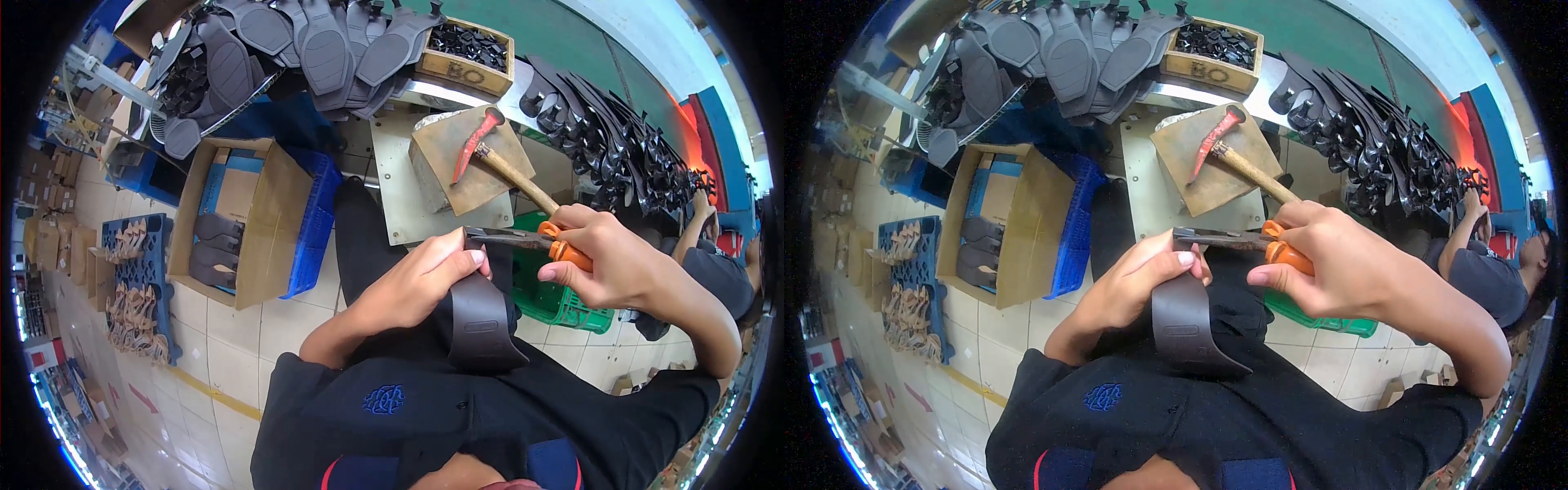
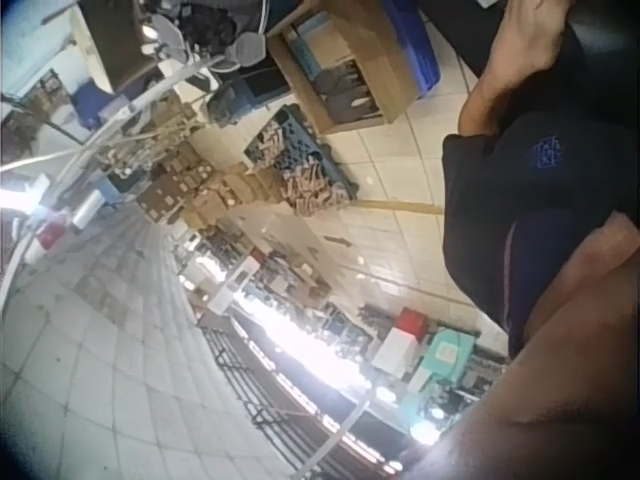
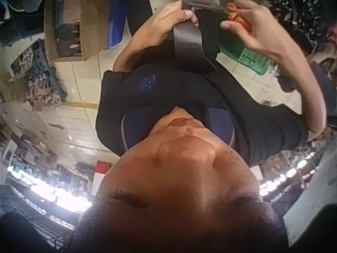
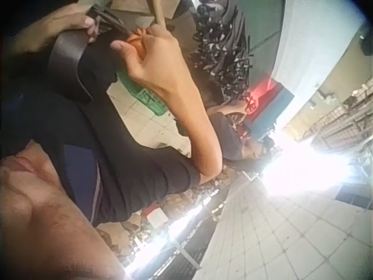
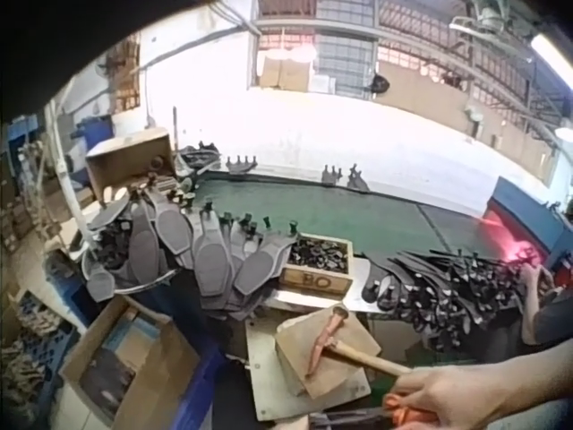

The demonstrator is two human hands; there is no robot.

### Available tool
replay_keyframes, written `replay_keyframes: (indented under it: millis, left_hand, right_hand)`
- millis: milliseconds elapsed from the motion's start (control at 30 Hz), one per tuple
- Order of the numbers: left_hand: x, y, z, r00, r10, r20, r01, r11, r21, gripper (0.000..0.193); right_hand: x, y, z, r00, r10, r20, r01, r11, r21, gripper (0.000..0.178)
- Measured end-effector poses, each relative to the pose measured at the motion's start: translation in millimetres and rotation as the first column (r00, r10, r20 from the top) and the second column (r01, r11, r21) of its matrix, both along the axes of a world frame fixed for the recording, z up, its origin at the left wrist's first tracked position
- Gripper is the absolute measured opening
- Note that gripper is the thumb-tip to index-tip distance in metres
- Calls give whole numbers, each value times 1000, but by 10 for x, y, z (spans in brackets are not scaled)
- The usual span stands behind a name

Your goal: Manually assemble and hammer components of footwear on a workbench.

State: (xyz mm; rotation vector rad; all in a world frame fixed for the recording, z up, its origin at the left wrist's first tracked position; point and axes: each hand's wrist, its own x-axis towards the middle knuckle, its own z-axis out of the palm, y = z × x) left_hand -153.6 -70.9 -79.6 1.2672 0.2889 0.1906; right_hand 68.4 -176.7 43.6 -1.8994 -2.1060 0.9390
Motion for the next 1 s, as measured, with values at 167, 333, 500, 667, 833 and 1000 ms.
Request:
replay_keyframes:
  millis: [167, 333, 500, 667, 833, 1000]
  left_hand:
    - [-68, 66, 100, 999, -18, -39, 21, 997, 71, 35]
    - [-129, 91, 174, 991, -87, 97, 91, 995, -29, 33]
    - [-60, 170, 249, 987, -115, 113, 130, 982, -138, 24]
    - [29, 255, 226, 987, -107, 121, 128, 975, -183, 25]
    - [98, 439, 265, 994, -79, 71, 94, 966, -243, 26]
    - [43, 646, 331, 998, -1, 58, 16, 967, -255, 26]
  right_hand:
    - [-84, -13, 65, 1000, -17, 12, 17, 1000, -2, 51]
    - [94, 25, 52, 986, 68, -150, -64, 997, 35, 53]
    - [384, 126, 169, 985, 136, -103, -132, 990, 45, 53]
    - [407, 265, 88, 992, 113, -47, -110, 992, 62, 61]
    - [439, 514, 18, 985, 168, -37, -165, 983, 76, 58]
    - [416, 777, -27, 970, 131, -205, -121, 991, 60, 57]
